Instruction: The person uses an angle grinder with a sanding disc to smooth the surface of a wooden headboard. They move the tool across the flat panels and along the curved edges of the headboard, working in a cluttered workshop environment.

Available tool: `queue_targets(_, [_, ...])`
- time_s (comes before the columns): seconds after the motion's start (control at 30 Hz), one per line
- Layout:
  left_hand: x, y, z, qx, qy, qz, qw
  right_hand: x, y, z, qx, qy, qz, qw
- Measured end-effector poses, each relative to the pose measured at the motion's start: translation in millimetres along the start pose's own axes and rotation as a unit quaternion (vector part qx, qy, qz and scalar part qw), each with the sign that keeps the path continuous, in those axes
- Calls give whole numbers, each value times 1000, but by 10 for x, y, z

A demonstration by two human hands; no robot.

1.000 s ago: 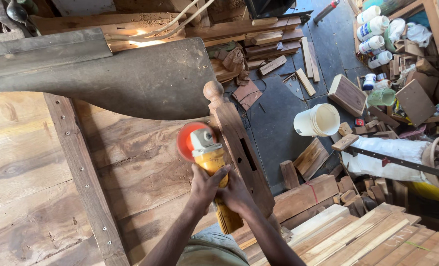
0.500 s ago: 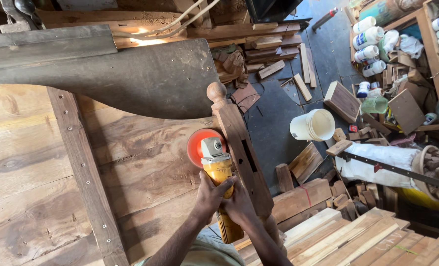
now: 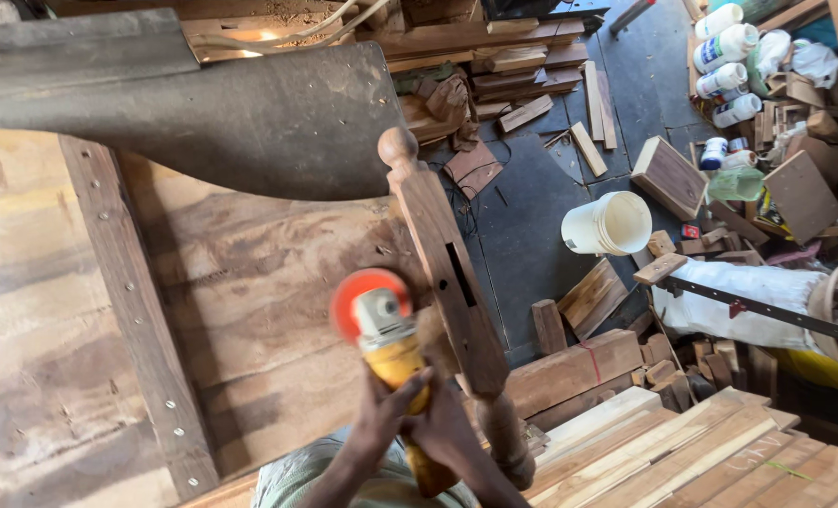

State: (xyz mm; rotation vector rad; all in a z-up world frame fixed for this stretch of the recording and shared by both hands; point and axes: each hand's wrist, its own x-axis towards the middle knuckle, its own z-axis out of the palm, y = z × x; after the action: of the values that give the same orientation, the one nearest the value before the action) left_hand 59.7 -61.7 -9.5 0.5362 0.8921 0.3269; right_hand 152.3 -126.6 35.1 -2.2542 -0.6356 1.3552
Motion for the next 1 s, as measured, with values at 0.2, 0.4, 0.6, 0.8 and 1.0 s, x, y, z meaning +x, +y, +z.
queue_targets(0.2, [-657, -260, -175, -25, 150, 38, 988, -253, 272, 192, -36, -107, -180, 977])
queue_targets(0.4, [-1069, -675, 435, -14, 170, 161, 972, -706, 475, -363, -47, -138, -242, 959])
queue_targets(0.6, [-1241, -889, 1107, 18, 160, 162, 973, -1158, 740, -936, -45, -117, -168, 978])
queue_targets(0.8, [-1276, -1169, 1547, 68, 71, 205, 974, -1420, 1191, -1232, 162, -60, -187, 967])
queue_targets(1.0, [-1234, -1345, 1950, 84, -51, 167, 981, -1399, 1652, -1479, 287, 32, -188, 939])
